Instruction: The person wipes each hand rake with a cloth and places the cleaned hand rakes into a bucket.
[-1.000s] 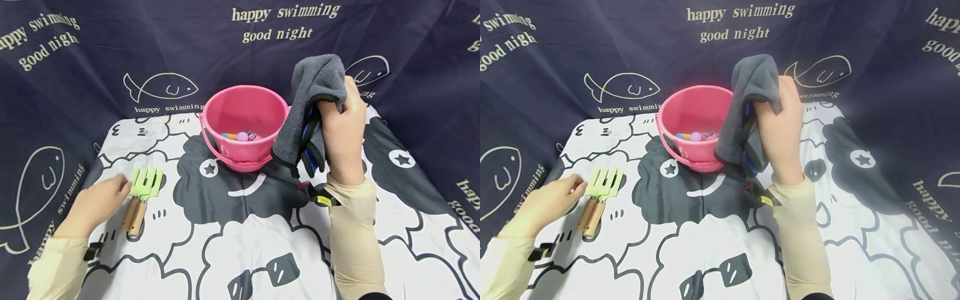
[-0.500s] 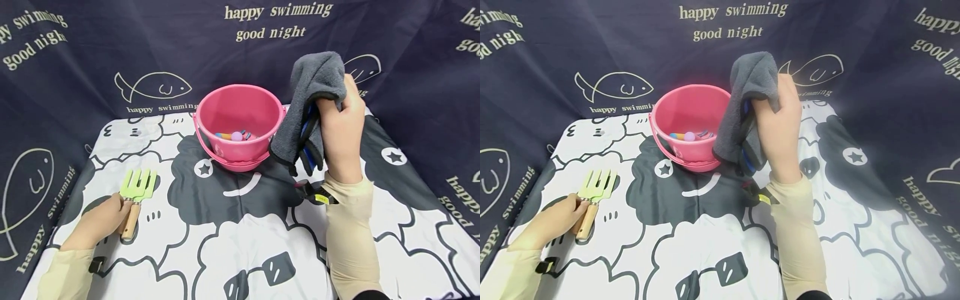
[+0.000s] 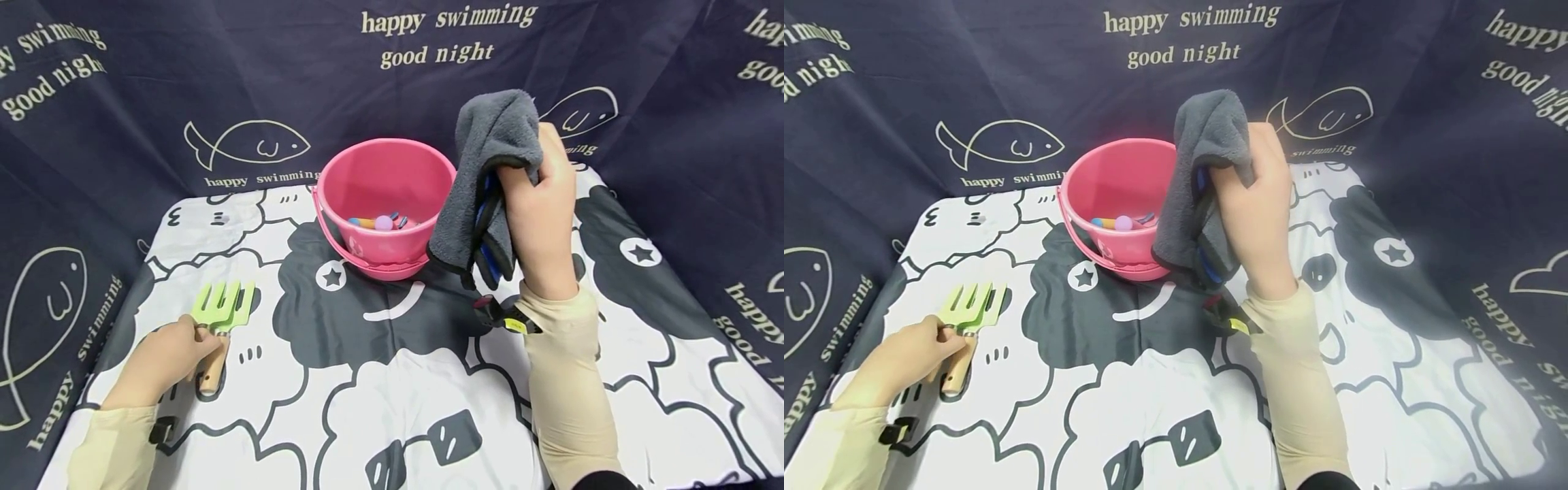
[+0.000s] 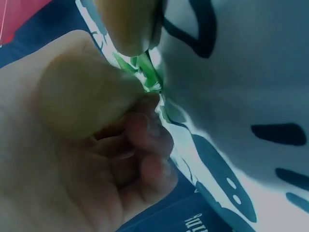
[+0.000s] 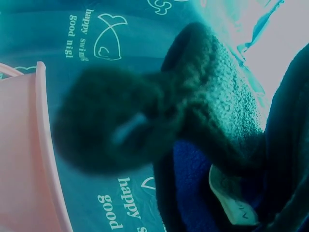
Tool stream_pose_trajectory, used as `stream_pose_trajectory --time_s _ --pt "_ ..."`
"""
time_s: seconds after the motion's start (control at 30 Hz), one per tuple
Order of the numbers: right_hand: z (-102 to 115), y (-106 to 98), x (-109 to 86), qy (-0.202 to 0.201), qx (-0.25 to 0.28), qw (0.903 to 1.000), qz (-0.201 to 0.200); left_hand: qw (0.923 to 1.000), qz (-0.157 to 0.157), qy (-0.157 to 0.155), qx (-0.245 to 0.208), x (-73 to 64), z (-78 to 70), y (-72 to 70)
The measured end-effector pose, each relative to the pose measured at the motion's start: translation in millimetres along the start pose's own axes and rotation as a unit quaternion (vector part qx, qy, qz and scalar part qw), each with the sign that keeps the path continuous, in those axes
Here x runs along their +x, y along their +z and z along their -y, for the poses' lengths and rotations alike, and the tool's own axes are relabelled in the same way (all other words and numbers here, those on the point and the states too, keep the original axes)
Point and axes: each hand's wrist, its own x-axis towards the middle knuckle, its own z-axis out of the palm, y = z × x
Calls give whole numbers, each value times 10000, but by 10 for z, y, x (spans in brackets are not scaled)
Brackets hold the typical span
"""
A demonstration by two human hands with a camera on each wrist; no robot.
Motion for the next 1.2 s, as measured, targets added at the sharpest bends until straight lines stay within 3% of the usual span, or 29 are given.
stream_pose_trajectory --time_s 0.1,0.27,0.43,0.63,0.87,0.93,1.03,1.2 --pt "8 4 -7 -14 -5 10000 21 9996 -218 -108 -121 -33 -7 -21" --pt "3 -19 -5 -89 -32 9999 -71 9958 -863 -158 -267 -40 -74 -89" --pt "2 -12 -16 -67 23 10000 -40 9843 -1730 -195 -290 -34 -265 -240" --pt "28 11 -25 -118 -117 9999 45 9633 -2631 161 -509 16 -760 -453" --pt "51 46 -52 -434 -142 9988 195 9304 -3491 833 -739 120 -1419 -369" --pt "51 74 -85 -564 -73 9980 275 9263 -3567 968 -727 117 -1551 -359" --pt "49 118 -141 -817 -19 9960 375 9275 -3484 1143 -725 89 -1737 -340" --pt "77 261 -285 -823 -38 9941 702 9264 -3416 1463 -604 -5 -1957 -215"
